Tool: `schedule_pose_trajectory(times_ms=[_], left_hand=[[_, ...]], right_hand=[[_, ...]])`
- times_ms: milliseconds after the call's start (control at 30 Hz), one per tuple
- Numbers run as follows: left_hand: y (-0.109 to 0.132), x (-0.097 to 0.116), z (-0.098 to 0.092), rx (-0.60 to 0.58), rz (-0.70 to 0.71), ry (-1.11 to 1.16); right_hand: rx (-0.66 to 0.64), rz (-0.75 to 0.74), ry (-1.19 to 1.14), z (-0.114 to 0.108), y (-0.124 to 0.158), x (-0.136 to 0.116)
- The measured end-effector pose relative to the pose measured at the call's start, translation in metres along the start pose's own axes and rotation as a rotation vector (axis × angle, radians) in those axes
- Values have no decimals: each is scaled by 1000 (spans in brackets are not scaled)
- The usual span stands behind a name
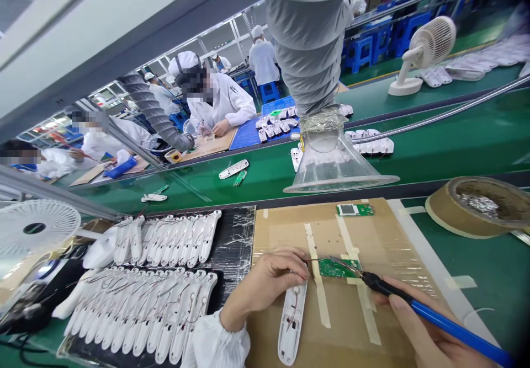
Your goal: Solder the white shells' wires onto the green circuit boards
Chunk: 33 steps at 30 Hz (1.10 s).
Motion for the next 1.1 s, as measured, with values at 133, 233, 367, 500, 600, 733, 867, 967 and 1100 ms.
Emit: schedule_pose_trajectory(times_ms=[133, 233, 367, 500, 600, 733, 867, 967, 1100], left_hand=[[1, 3, 0, -8, 0, -28], [0, 6, 7, 27, -7, -90], [-1, 2, 19, 189, -56, -256], [3, -6, 29, 357, -110, -402], [5, -10, 36, 414, -101, -469], [6, -10, 39, 458, -69, -566], [6, -10, 40, 466, -57, -626], [6, -10, 41, 465, -64, -636], [6, -10, 41, 468, -52, -646]], right_hand=[[-13, -45, 41, -2, -2, 3], [-23, -38, 16, 0, -1, 2], [-15, -24, -23, 1, 0, 0], [-58, -148, -19, 3, -3, -6], [-117, -256, 16, 5, -4, -12], [-175, -270, 52, 8, -2, -16], [-170, -257, 80, 9, -1, -18], [-153, -233, 79, 7, 1, -17], [-175, -160, 59, 8, 2, -12]])
Point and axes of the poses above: each hand's wrist, its own y-axis away from the middle knuckle, its own z-axis out of the palm, x = y × z, the point moved 6 cm from there along -y, towards the middle knuckle, and after that the axes turned 6 degrees about x, right-handed, at the moved point
